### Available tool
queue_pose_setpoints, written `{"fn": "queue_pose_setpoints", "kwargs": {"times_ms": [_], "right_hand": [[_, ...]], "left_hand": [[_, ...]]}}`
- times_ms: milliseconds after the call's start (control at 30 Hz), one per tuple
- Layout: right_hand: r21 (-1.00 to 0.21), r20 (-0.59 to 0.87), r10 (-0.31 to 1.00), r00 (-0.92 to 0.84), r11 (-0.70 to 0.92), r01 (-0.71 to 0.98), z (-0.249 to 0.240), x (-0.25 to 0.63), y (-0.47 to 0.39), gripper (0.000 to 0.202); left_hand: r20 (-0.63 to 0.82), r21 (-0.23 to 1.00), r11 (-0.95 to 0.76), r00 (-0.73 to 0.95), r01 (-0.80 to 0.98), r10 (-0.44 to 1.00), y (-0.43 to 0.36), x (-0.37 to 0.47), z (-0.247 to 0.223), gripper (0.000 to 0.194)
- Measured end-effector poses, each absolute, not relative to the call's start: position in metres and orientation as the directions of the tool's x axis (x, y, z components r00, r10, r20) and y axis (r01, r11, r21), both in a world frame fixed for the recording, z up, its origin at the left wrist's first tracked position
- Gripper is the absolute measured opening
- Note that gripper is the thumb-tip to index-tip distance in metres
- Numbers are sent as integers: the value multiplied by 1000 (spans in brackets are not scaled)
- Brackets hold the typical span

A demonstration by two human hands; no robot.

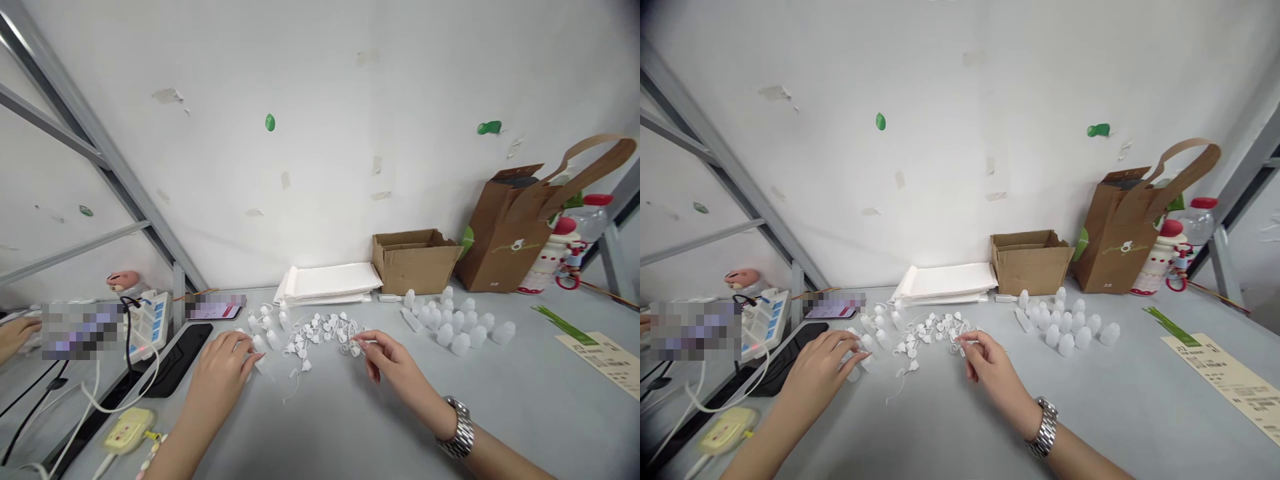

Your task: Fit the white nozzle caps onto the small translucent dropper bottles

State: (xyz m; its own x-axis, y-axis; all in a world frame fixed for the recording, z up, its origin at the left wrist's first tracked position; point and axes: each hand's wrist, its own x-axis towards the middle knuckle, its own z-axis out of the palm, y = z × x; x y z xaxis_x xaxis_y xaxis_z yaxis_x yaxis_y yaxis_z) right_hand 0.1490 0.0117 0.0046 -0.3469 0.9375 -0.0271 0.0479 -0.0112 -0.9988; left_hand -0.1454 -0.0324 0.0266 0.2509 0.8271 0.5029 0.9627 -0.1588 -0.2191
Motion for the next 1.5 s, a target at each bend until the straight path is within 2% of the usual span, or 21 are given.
{"fn": "queue_pose_setpoints", "kwargs": {"times_ms": [300,367,467,533,633,733,800,867,1000,1200,1500], "right_hand": [[-998,-21,936,-352,2,65,5,149,12,33],[-991,-9,936,-351,38,125,5,150,12,29],[-929,45,936,-348,167,329,5,153,12,23],[-799,143,934,-327,304,520,5,156,14,21],[-443,307,906,-292,407,799,3,162,21,19],[-119,371,897,-238,301,946,-3,171,33,18],[2,393,900,-187,203,979,-7,177,40,20],[63,402,901,-162,150,987,-10,182,44,21],[105,372,911,-177,148,983,-16,185,47,24],[122,324,923,-207,176,977,-19,184,47,26],[71,332,922,-202,189,979,-21,187,51,18]], "left_hand": [[594,-237,-167,279,957,754,-41,-136,39,31],[632,-215,-201,293,956,717,-43,-124,45,31],[664,-151,-258,291,954,689,-44,-99,50,24],[653,-102,-315,302,944,695,-40,-80,50,19],[630,-41,-380,319,924,708,-27,-52,45,19],[576,14,-424,339,906,744,-7,-32,35,22],[517,30,-401,329,916,790,6,-24,25,22],[476,37,-369,308,929,823,16,-21,13,22],[452,59,-335,274,940,849,21,-22,-15,23],[444,38,-492,426,870,788,14,-20,-27,38],[395,32,-588,530,808,750,16,-20,-31,29]]}}
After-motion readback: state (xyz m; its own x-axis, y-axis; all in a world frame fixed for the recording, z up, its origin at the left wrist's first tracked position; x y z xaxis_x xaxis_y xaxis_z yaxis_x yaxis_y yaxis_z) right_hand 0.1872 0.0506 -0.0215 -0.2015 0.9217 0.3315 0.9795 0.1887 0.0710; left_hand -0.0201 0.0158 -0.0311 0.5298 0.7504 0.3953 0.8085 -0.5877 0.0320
